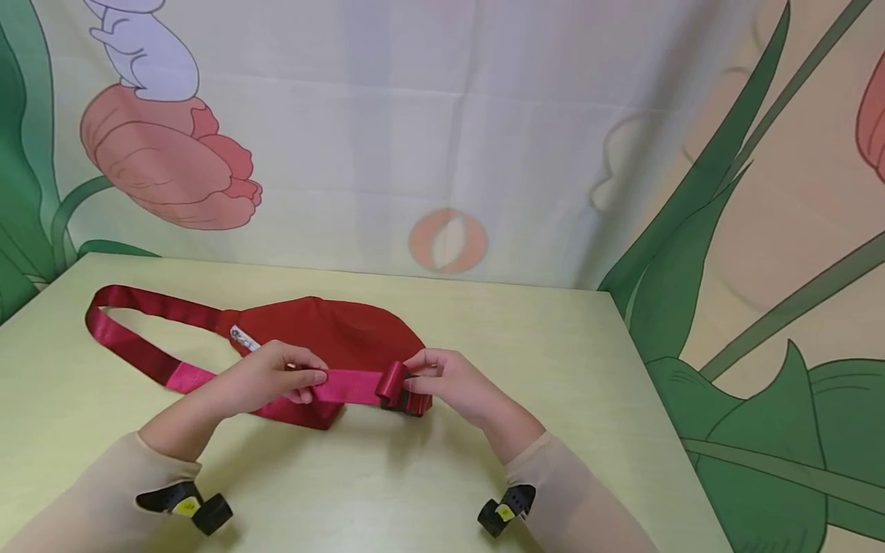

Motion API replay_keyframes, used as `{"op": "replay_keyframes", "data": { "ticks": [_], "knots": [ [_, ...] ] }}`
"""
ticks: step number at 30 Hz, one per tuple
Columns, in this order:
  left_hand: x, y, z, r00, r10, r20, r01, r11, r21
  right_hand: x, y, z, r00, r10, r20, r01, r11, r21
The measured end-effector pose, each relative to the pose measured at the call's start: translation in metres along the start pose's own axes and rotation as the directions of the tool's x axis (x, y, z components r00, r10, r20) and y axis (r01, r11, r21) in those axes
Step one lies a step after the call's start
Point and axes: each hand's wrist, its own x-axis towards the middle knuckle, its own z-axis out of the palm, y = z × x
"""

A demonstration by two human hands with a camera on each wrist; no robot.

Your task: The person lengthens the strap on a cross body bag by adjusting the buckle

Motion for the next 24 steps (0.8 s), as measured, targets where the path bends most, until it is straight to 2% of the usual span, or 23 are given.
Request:
{"op": "replay_keyframes", "data": {
  "ticks": [3,7,12,14,18,24],
  "knots": [
    [-0.003,-0.003,-0.003,0.999,-0.04,-0.021,0.041,0.999,0.007,0.001,0.001,-0.001,1.0,0.016,-0.004,-0.016,1.0,0.012],
    [0.0,-0.002,0.008,0.998,-0.057,-0.035,0.057,0.998,0.002,0.003,-0.001,0.002,1.0,0.011,0.005,-0.012,1.0,0.018],
    [0.007,0.006,0.027,0.999,-0.01,0.045,0.013,0.998,-0.065,0.004,-0.005,0.007,1.0,-0.008,0.027,0.007,0.999,0.035],
    [0.009,0.008,0.031,0.999,0.013,0.048,-0.008,0.994,-0.106,0.003,-0.006,0.008,0.999,-0.016,0.036,0.015,0.999,0.042],
    [0.008,0.009,0.027,0.999,0.046,0.007,-0.044,0.991,-0.125,0.002,-0.007,0.008,0.999,-0.022,0.044,0.02,0.999,0.043],
    [0.002,0.004,0.016,1.0,0.026,0.01,-0.024,0.995,-0.1,0.003,-0.003,0.004,0.999,-0.012,0.041,0.01,0.999,0.045]
  ]
}}
